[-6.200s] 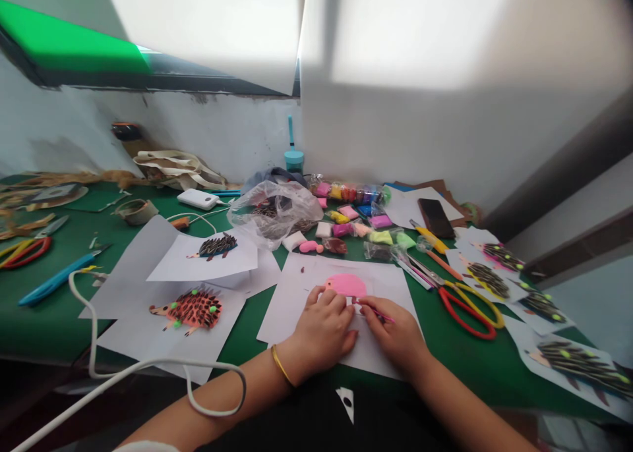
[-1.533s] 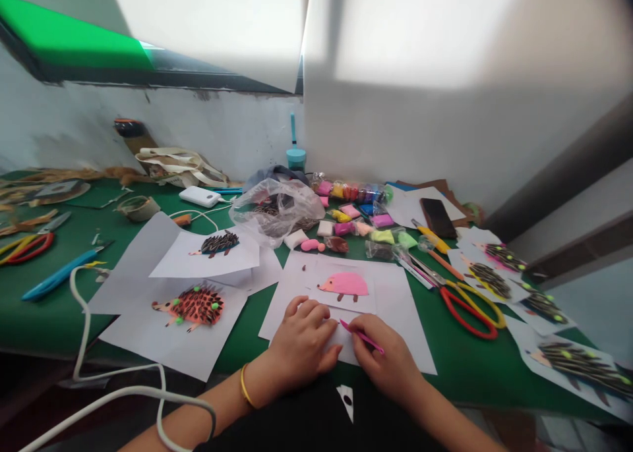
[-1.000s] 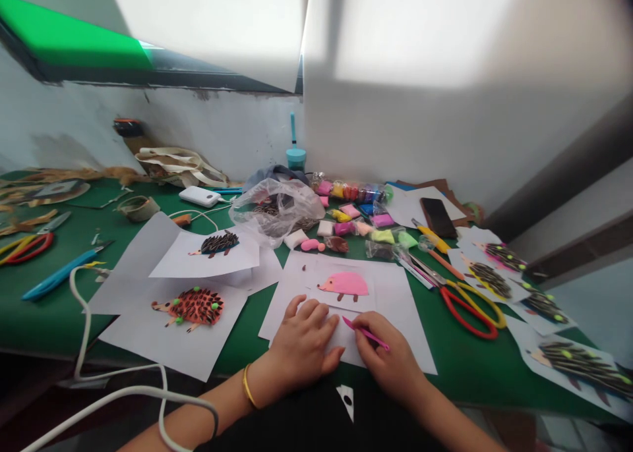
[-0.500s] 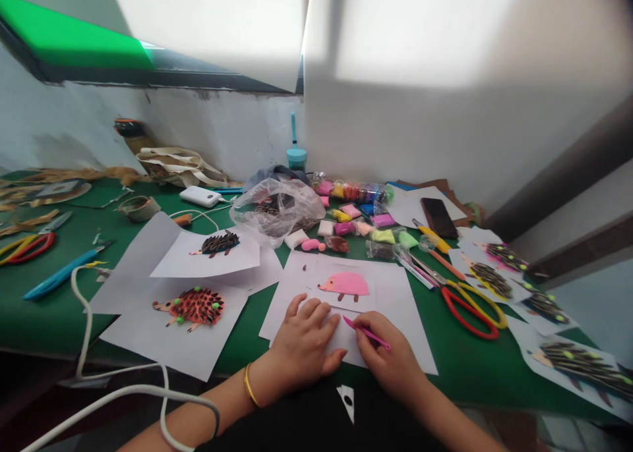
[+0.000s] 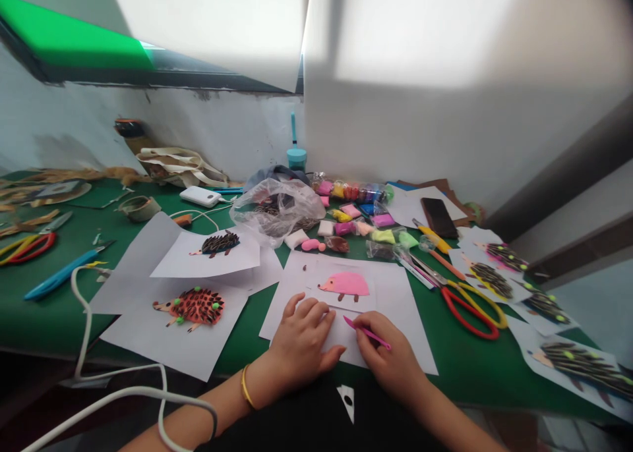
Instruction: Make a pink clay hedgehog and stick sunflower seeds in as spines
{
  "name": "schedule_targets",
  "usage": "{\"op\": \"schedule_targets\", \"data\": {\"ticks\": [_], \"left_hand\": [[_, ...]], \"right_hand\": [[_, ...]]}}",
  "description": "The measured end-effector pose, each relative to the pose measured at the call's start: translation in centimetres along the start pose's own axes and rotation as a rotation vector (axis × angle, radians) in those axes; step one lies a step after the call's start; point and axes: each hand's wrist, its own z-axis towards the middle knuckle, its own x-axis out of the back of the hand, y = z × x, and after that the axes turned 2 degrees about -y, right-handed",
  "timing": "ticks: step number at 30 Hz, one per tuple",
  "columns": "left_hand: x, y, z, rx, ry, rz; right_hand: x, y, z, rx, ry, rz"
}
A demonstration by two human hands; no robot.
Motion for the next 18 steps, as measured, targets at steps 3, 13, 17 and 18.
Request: {"op": "schedule_targets", "data": {"ticks": [3,13,17,18], "left_hand": [[0.25,-0.05,0.18,0.047,-0.029,-0.014],[0.59,-0.16,0.16,0.031,-0.093,-0.076],[0.45,-0.32,0.03,-0.003,-0.063,-0.094],[0.53,-0.35,0.07,0.009,-0.058,-0.101]], "right_hand": [[0.03,-0.15,0.08,-0.003,-0.005,0.002],[-0.03,0.06,0.19,-0.01,-0.032,-0.009],[0.01,0.01,0.17,-0.004,-0.015,-0.012],[0.03,-0.01,0.18,-0.003,-0.013,-0.013]]}}
